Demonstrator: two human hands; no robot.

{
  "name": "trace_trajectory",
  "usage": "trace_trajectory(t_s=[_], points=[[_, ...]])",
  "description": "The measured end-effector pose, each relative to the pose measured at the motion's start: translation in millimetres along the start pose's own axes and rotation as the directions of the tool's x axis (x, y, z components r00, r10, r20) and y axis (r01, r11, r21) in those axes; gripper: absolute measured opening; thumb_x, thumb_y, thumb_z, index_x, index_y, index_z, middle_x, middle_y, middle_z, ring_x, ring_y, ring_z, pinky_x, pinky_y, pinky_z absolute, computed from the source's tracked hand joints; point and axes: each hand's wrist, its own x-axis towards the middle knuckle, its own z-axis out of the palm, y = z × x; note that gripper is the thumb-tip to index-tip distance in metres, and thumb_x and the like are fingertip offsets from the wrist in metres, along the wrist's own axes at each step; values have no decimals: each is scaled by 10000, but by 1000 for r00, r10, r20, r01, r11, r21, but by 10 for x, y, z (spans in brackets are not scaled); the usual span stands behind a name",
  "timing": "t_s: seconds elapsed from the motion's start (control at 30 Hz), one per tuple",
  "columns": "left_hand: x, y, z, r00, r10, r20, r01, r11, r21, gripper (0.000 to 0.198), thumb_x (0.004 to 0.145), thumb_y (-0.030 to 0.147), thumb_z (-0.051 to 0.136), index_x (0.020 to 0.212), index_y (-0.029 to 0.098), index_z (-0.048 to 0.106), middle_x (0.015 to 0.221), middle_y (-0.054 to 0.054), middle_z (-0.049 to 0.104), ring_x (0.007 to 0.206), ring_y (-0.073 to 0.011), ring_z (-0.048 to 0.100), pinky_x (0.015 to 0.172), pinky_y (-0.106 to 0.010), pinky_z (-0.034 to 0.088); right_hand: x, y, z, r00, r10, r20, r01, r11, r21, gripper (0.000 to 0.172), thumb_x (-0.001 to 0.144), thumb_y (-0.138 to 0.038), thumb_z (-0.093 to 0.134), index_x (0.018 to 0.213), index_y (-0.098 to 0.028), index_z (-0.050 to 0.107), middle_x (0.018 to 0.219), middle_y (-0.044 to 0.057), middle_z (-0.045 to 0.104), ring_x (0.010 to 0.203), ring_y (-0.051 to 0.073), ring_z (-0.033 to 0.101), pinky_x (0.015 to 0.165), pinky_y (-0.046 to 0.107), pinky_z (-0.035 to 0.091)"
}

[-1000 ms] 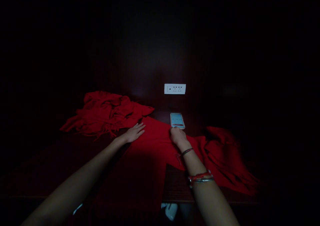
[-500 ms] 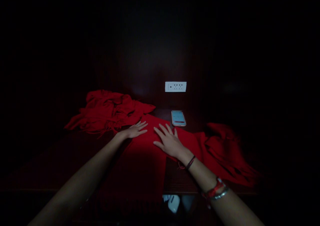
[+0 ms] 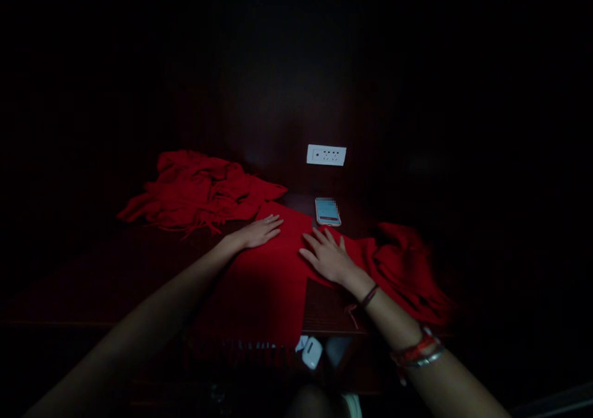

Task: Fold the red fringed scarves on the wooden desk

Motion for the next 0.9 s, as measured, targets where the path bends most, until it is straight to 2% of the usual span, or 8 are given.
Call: trace_trajectory(t_s=[0.07,0.2,0.3,0.43,0.67,0.77,0.83,0.9], points=[[-4,59,35,996,-51,71,52,999,-15,538,823,481,182,1287,208,198,1352,-31,127,1228,-198,88,974,-345,135,142,-56,51,998,-17,-54,15,1000,-24,580,767,-593,131,1278,-320,173,1364,5,115,1225,272,40,914,556,96],[-18,81,65,989,-94,111,94,996,3,638,767,597,186,1294,238,159,1358,-29,82,1227,-233,48,973,-368,116,212,47,243,997,51,55,-51,999,-7,583,754,-612,118,1275,-352,142,1364,-9,117,1222,287,41,916,557,79],[-15,75,54,987,-112,118,113,994,0,763,690,691,194,1298,233,141,1358,-45,66,1226,-250,40,972,-373,109,58,244,297,989,133,70,-131,991,-34,583,749,-619,114,1275,-366,106,1370,-16,71,1222,284,18,922,551,56],[2,82,57,981,-157,113,158,987,2,816,659,724,166,1301,222,121,1358,-61,49,1225,-256,36,971,-379,110,-177,428,253,964,253,84,-246,965,-87,579,758,-606,130,1279,-354,105,1370,-6,70,1220,292,34,928,535,76],[-15,117,38,975,-193,114,192,981,19,812,674,703,177,1302,191,136,1356,-71,60,1225,-255,44,973,-367,110,-445,576,224,959,273,74,-261,955,-140,574,778,-576,154,1286,-310,142,1364,22,114,1225,259,55,965,420,111],[-21,122,38,975,-196,108,196,981,12,814,665,706,197,1300,199,145,1356,-68,66,1224,-262,47,970,-381,115,-385,499,123,960,264,91,-254,961,-106,590,782,-566,173,1286,-261,193,1356,54,151,1224,258,80,961,408,129],[-22,112,52,986,-150,78,150,989,9,771,688,680,206,1298,209,154,1358,-62,57,1227,-250,42,971,-385,106,-230,334,51,974,224,31,-222,973,-62,597,781,-566,172,1280,-243,222,1356,59,149,1224,260,80,958,418,130],[-21,96,69,997,-55,52,55,998,0,680,731,630,199,1293,249,156,1361,-28,45,1230,-229,28,972,-387,94,-19,115,23,989,140,-53,-142,990,-26,588,787,-558,147,1284,-249,200,1365,38,113,1228,246,55,959,430,116]])
